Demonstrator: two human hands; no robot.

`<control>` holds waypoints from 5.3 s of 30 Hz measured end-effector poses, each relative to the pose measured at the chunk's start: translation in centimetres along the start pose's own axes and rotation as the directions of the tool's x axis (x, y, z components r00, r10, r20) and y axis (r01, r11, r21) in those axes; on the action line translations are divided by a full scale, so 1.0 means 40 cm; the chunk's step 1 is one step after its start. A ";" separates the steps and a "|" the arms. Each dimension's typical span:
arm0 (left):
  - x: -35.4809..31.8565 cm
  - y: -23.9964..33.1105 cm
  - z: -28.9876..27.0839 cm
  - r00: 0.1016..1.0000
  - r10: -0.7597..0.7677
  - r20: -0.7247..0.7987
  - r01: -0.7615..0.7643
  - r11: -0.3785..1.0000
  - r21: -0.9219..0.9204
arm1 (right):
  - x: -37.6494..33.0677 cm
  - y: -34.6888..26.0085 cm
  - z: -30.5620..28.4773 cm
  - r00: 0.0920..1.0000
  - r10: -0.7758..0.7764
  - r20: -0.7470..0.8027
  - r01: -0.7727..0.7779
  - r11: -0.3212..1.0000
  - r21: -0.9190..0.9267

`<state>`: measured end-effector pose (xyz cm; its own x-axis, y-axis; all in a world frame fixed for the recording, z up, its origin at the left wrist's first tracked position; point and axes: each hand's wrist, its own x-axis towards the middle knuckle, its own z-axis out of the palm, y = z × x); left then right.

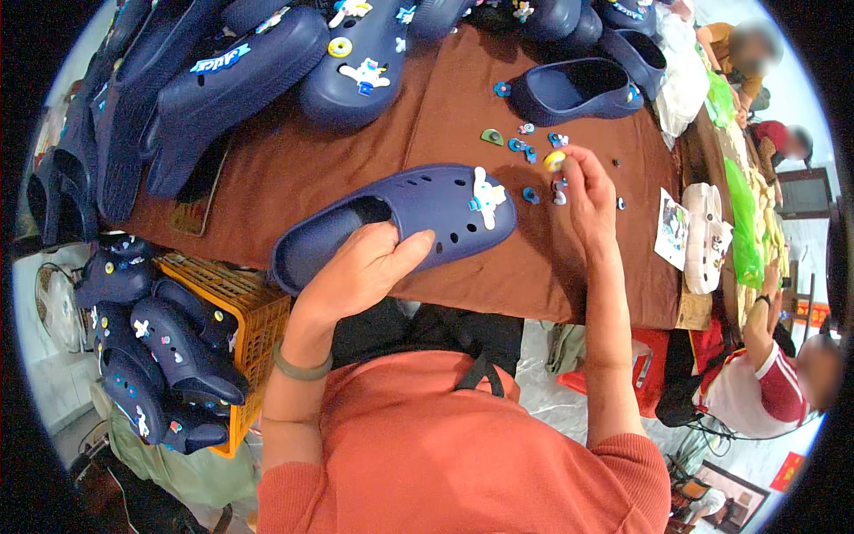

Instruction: Manually attaching decorative charms and labels to rubber clog-style shoes.

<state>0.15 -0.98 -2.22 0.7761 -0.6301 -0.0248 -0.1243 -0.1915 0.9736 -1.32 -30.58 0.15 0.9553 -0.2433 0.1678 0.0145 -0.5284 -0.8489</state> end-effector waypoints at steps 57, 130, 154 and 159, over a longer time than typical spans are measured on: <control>0.004 0.000 0.020 0.998 -0.048 -0.047 0.046 0.998 -0.032 | -0.136 -0.043 0.182 0.667 -0.722 0.185 0.694 0.512 -0.506; 0.011 -0.020 0.032 0.997 -0.016 -0.081 0.013 0.999 -0.045 | -0.144 -0.069 0.152 0.751 -0.652 0.102 0.610 0.627 -0.485; -0.016 0.047 0.032 0.921 -0.253 -0.296 0.304 0.942 0.139 | 0.072 -0.044 0.117 0.726 -0.197 0.659 0.309 0.949 -0.057; 0.009 0.030 0.027 0.946 -0.235 -0.224 0.256 0.964 0.066 | 0.116 -0.100 0.123 0.538 0.139 0.831 0.009 0.985 -0.171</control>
<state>-0.38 -2.26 -1.30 0.9019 -0.3820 -0.2016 0.0375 -0.3957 0.9176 4.50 -25.61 1.86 0.7614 0.4719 -0.4445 -0.0275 -0.6615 -0.7494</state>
